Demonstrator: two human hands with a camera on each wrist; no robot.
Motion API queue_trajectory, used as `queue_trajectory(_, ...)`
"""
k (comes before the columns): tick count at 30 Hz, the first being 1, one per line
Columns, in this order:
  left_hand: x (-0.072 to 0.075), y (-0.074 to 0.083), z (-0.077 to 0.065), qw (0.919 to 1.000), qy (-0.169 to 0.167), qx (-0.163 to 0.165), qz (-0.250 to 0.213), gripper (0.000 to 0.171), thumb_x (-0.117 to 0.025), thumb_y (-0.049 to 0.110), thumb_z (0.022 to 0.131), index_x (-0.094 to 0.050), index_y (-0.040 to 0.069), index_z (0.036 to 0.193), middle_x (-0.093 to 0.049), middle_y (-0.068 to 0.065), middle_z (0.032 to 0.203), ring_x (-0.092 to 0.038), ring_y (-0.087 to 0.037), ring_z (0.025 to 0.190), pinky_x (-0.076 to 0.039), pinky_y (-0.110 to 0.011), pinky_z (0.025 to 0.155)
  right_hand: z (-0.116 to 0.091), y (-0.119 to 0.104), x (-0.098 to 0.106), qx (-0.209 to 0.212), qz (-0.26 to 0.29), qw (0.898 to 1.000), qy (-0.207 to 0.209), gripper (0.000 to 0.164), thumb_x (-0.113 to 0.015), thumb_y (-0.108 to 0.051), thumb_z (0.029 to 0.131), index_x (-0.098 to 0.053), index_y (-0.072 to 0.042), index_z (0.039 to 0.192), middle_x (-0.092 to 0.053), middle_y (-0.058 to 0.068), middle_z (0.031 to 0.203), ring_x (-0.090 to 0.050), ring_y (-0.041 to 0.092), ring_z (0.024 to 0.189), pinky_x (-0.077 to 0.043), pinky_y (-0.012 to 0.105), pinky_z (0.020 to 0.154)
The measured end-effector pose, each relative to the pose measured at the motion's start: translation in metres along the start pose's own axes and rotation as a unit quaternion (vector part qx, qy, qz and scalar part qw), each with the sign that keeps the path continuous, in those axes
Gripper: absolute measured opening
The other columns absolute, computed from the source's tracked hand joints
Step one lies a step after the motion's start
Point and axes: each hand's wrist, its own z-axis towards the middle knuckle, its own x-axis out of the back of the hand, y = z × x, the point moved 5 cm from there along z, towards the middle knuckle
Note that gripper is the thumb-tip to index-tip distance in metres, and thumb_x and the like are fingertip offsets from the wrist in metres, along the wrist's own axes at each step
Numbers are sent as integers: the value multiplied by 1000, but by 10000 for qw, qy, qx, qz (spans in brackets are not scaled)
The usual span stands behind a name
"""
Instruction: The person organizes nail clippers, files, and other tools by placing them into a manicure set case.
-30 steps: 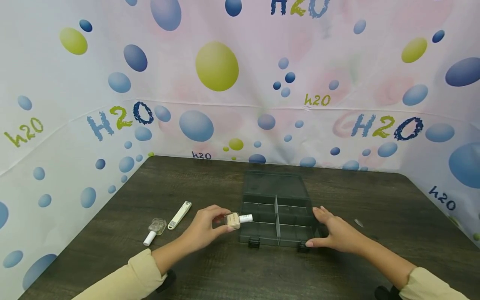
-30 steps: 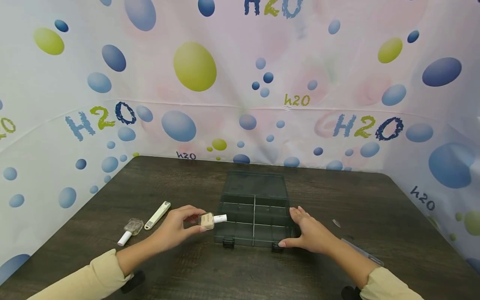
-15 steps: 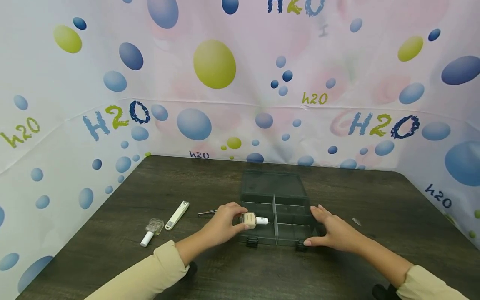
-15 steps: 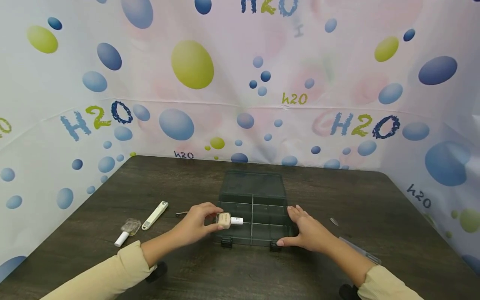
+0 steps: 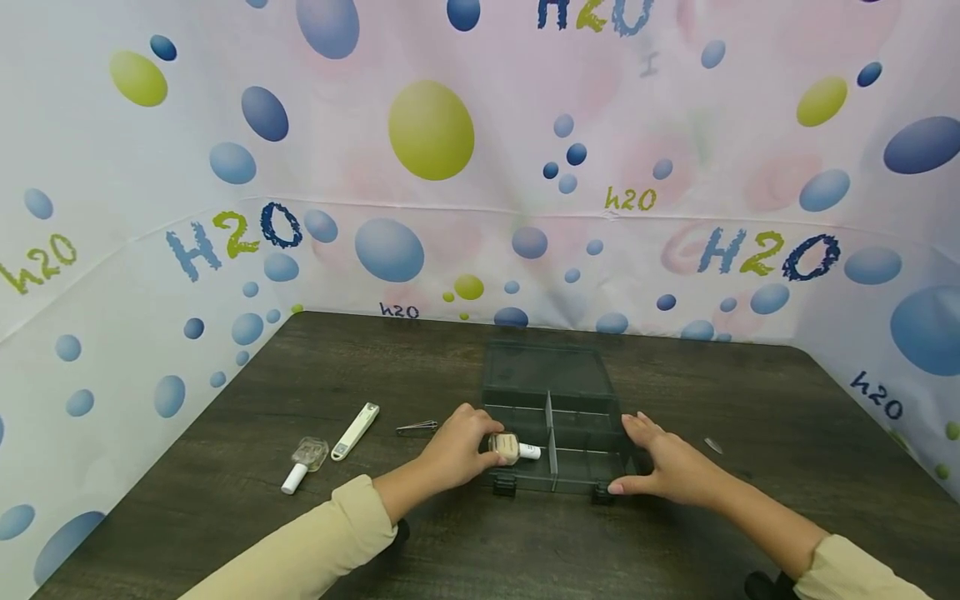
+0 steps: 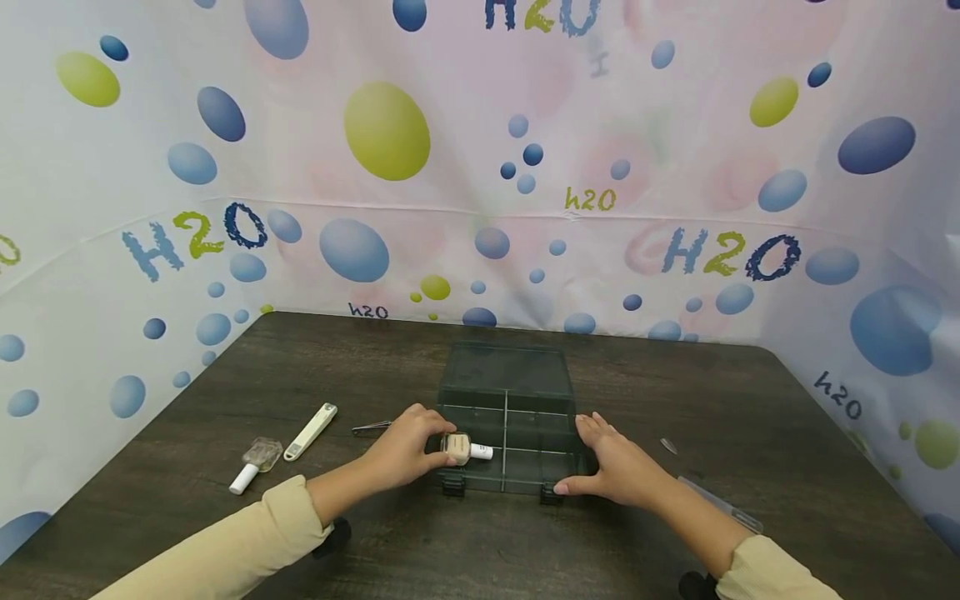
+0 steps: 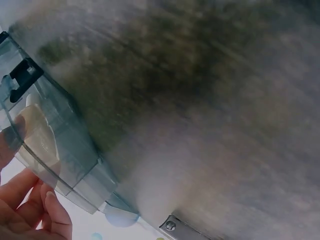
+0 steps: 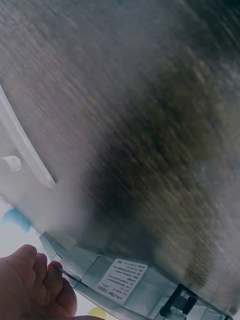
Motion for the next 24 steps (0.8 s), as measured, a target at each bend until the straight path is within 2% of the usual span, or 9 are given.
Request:
queue_trajectory(4,0,1,2,9995,-30,-94,284,35,-77,24,75,-71,3,102,-70,-7,97,-46,-12,76,-44,-24,68,0,0,0,3,-27,10000,5,103,-71,-55,70,-33,14,137,-30,35,141,-25,52,131,-29,72,94)
queue_trajectory(10,0,6,11,9939,-443,-338,954,29,-78,24,75,-73,4,95,-71,-5,88,-44,-11,70,-40,-21,61,0,1,-1,-1,-56,10000,-15,104,-70,-56,70,-32,14,137,-30,35,142,-25,52,132,-30,71,95)
queue_trajectory(14,0,12,17,9809,-753,-498,1724,19,-77,27,76,-72,9,80,-68,0,77,-42,-10,65,-39,-21,58,1,1,-1,2,-40,10000,-48,105,-70,-57,71,-32,14,138,-30,34,142,-25,52,132,-30,70,96)
queue_trajectory(19,-1,18,21,9567,-1102,-444,2659,17,-76,30,76,-70,14,76,-66,2,78,-51,-12,70,-47,-23,62,1,2,-1,-1,-6,10000,-77,105,-70,-57,71,-31,14,138,-30,34,142,-24,52,132,-31,68,97)
queue_trajectory(21,-2,19,22,9487,-1144,-443,2913,16,-75,30,77,-70,15,76,-67,3,79,-54,-12,72,-49,-23,62,1,2,-2,6,5,10000,-68,105,-70,-57,71,-31,14,138,-30,34,142,-24,52,132,-31,67,97)
queue_trajectory(24,-1,20,22,9431,-1099,-481,3100,13,-74,29,79,-70,17,74,-66,4,77,-54,-11,70,-49,-23,60,1,2,-1,13,-4,10000,-67,105,-70,-57,71,-31,14,138,-30,34,142,-25,52,132,-31,68,97)
